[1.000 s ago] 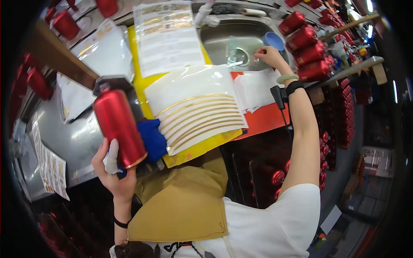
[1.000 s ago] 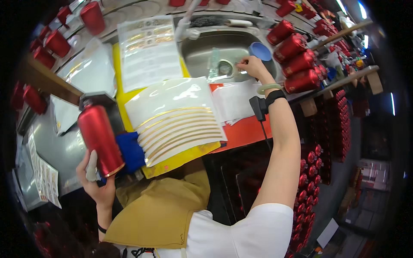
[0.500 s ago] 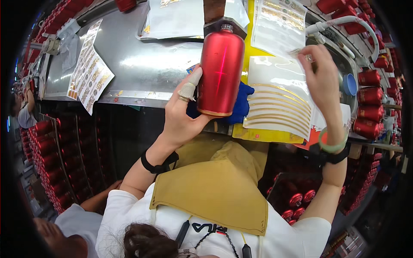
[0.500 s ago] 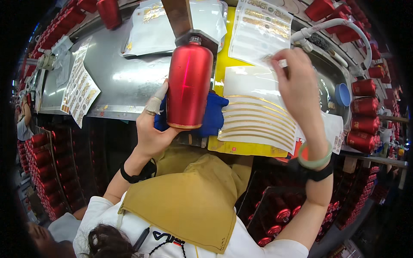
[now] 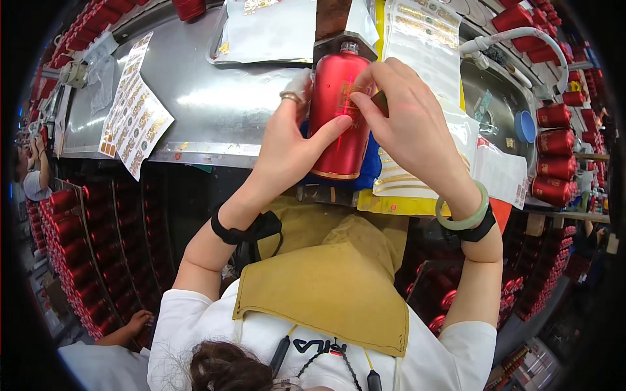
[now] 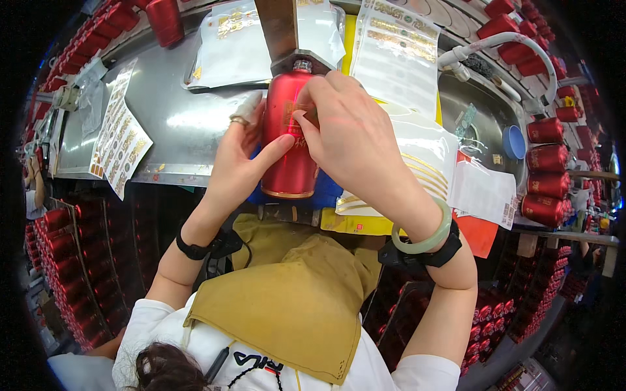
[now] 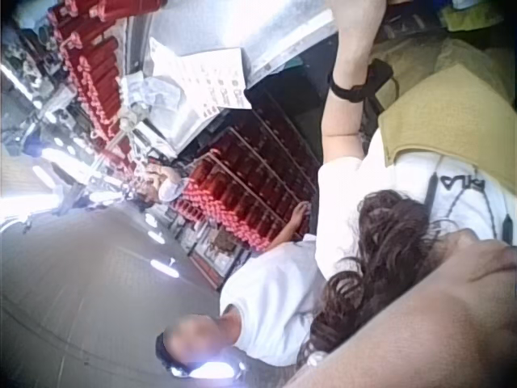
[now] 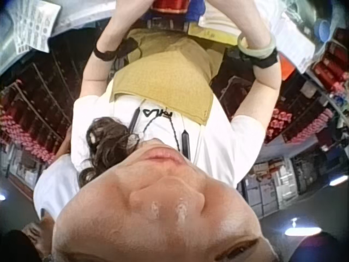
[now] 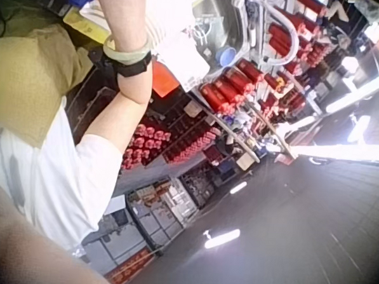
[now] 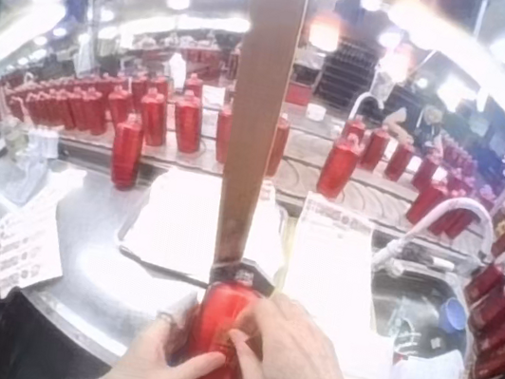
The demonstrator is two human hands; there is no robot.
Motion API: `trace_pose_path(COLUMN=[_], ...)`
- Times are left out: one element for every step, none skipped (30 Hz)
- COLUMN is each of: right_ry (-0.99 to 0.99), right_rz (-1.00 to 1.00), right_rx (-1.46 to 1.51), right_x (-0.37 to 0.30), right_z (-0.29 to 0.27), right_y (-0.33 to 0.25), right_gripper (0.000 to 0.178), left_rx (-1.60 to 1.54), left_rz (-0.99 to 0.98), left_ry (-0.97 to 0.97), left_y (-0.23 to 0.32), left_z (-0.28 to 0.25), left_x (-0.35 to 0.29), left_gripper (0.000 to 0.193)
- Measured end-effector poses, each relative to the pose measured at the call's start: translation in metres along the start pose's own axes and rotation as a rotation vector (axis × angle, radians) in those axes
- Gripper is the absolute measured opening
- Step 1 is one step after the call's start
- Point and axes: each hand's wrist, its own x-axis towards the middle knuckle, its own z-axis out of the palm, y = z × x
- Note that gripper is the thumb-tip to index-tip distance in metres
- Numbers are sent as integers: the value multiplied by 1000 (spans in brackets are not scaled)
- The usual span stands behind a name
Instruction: Applying decorative labels and stickers to red metallic bottles on a production line.
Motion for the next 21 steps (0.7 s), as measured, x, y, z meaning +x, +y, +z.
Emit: trace_pose_path(right_ry=[68,134,168,141,111,109,136,159,158,189,221,221,220,218,217,218,237,256,256,257,257], right_rz=[32,64,136,268,399,398,475,548,550,556,563,561,563,563,563,565,555,546,546,544,543], right_rx=[44,88,88,232,378,381,576,772,772,846,920,902,903,900,895,894,901,906,904,905,905], right_x=[1,2,4,4,6,5,0,-2,-3,-3,-4,-4,-4,-3,-3,-2,-1,-1,-1,-2,-2], right_z=[2,4,4,2,1,9,22,30,35,41,45,49,49,49,49,49,49,50,50,51,52], right_y=[2,4,8,12,14,19,27,30,27,20,17,20,20,20,19,17,14,13,15,17,18], right_gripper=[16,19,25,30,36,36,44,52,52,57,63,62,62,60,59,59,58,57,57,56,56], left_rx=[-143,-285,-285,-293,-301,-299,-240,-181,-181,-191,-202,-200,-230,-261,-261,-265,-270,-272,-289,-307,-309], left_rz=[-90,-181,-181,-188,-195,-197,-182,-167,-170,-159,-148,-152,-159,-166,-168,-161,-153,-154,-165,-177,-177], left_ry=[-48,-95,-95,-96,-96,-93,-106,-114,-114,-112,-111,-111,-109,-109,-109,-100,-90,-91,-101,-111,-111], left_y=[7,12,13,14,14,13,12,11,10,8,7,7,8,9,8,7,6,6,7,9,11], left_z=[3,4,4,3,2,3,5,6,6,6,6,6,6,5,6,6,7,7,6,6,5], left_x=[4,6,6,6,5,5,6,6,7,7,6,6,6,5,5,5,5,5,5,6,7], left_gripper=[86,83,83,82,80,80,80,80,80,80,81,81,82,83,83,83,83,83,83,82,82])
